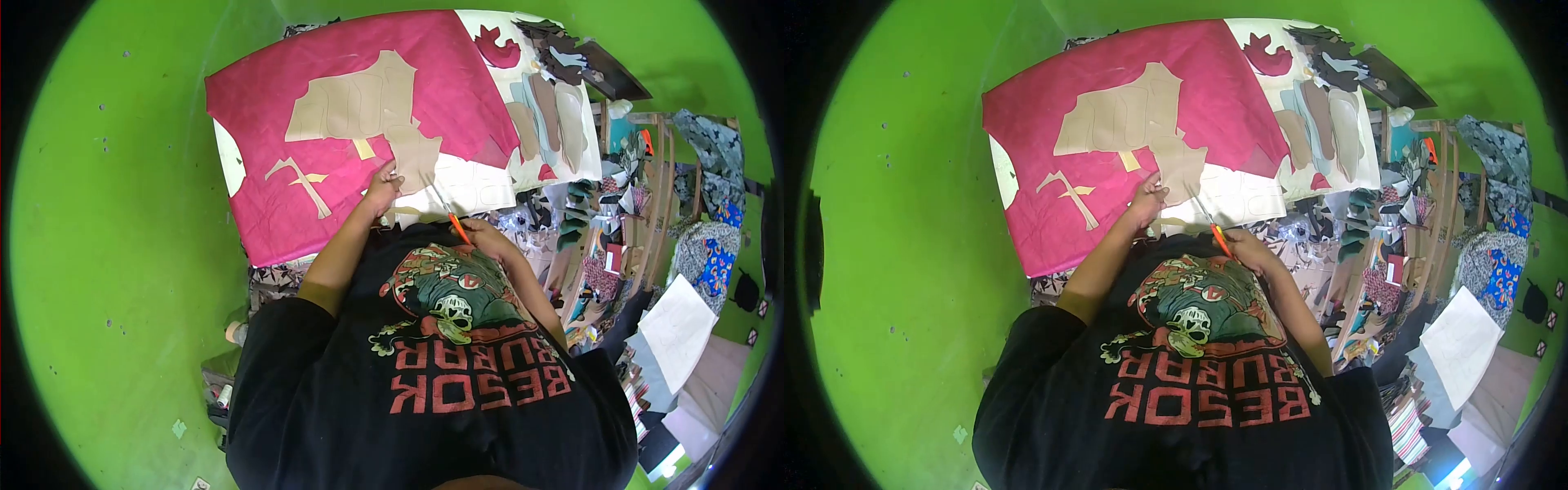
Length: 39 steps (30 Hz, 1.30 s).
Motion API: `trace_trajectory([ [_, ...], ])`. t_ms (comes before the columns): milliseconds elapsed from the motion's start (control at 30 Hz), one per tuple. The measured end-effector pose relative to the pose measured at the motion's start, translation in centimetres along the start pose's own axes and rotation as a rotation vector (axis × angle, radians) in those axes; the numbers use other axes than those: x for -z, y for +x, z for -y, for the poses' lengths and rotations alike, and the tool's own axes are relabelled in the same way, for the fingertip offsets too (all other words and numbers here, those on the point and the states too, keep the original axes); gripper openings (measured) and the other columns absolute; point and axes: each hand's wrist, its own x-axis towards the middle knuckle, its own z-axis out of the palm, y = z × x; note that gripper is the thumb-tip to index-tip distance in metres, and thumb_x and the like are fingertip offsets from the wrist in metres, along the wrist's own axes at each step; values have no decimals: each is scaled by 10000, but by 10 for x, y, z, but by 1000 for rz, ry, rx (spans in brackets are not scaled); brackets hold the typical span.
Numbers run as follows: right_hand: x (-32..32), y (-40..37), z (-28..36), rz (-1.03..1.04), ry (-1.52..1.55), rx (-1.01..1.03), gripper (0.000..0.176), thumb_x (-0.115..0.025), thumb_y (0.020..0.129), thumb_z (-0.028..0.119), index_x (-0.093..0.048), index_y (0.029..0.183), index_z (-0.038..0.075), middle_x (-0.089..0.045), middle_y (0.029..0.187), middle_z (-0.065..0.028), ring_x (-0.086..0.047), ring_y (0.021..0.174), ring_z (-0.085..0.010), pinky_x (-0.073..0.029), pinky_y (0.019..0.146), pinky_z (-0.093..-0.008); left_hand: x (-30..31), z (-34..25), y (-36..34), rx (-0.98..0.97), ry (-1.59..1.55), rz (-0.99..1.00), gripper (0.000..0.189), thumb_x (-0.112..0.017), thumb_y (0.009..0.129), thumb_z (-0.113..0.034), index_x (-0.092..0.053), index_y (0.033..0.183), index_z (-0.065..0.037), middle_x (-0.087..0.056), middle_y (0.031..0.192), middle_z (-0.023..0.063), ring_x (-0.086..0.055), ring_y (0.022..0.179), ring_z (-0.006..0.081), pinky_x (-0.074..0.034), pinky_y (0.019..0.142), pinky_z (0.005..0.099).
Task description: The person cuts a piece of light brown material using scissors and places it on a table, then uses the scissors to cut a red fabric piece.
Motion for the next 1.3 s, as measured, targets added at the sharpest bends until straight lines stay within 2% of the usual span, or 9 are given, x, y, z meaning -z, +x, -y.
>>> trace_trajectory([
  [200, -1, 1, 4, 36, -348, 55, 465, -749, 929, 315, -685, 1216, -46, -735, 1005, -108, -634, 912, -135, -504, 806, -312, 15, 19, 10, -136, -237, 144, 607, -493, 962, 87, -464, 1523, -143, -692, 1222, 32, -630, 830, 38, -458, 603, 184],
  [267, -10, -17, 39, -21, -268, 277, 491, -766, 925, 325, -653, 1220, -52, -726, 1034, -165, -653, 916, -176, -511, 797, -330, 18, 18, 13, -82, -245, 184, 621, -476, 946, 109, -461, 1520, -127, -683, 1247, 63, -676, 909, 94, -535, 661, 223],
  [300, 12, 21, -20, -89, -366, 288, 540, -767, 930, 306, -552, 1295, -30, -713, 1087, -199, -678, 956, -242, -518, 828, -353, 11, 9, 6, -83, -315, 187, 641, -447, 926, 135, -429, 1527, -89, -664, 1287, 117, -705, 1049, 208, -621, 817, 336],
  [400, 19, 31, -12, -114, -433, 218, 585, -754, 943, 311, -456, 1349, 13, -699, 1119, -232, -682, 1020, -292, -508, 895, -366, 5, -9, -9, -82, -305, 231, 674, -412, 904, 158, -378, 1541, -60, -631, 1337, 163, -664, 1194, 314, -600, 970, 476],
  [533, 23, 51, -1, -59, -404, 334, 538, -771, 936, 165, -513, 1391, 39, -679, 1048, -71, -632, 950, -129, -512, 840, -289, 2, -10, -8, -145, -331, 167, 709, -422, 898, 129, -332, 1566, -91, -537, 1471, 159, -603, 1283, 343, -572, 1006, 548],
  [800, 19, 8, 80, -118, -310, 409, 610, -727, 957, 426, -531, 1370, 22, -641, 1037, -94, -602, 910, -171, -492, 831, -311, -44, -89, -7, -498, -404, 5, 852, -494, 893, 169, -196, 1634, -128, -539, 1480, 108, -593, 1289, 244, -538, 1039, 398],
  [1000, 21, -41, 146, -25, 116, 346, 511, -605, 1049, 267, -305, 1437, 120, -477, 902, 2, -380, 545, -47, -316, 482, -213, -83, -171, -24, -768, -232, -5, 842, -548, 887, 137, -194, 1611, -108, -439, 1524, 144, -635, 1176, 195, -595, 922, 350],
  [1133, 23, -58, 161, -89, -198, 664, 470, -599, 1045, 193, -296, 1398, 124, -455, 966, -17, -467, 783, -90, -416, 682, -234, -121, -212, -56, -790, -211, -169, 809, -611, 893, 115, -187, 1565, -40, -448, 1435, 151, -637, 1133, 261, -639, 861, 389],
  [1300, 17, -55, 162, -69, -87, 651, 501, -651, 1025, 265, -311, 1338, 71, -504, 1077, -72, -522, 956, -145, -462, 882, -326, -150, -222, -72, -902, -166, -95, 882, -691, 860, 98, -201, 1565, -103, -466, 1422, 133, -580, 1219, 225, -581, 939, 380],
])
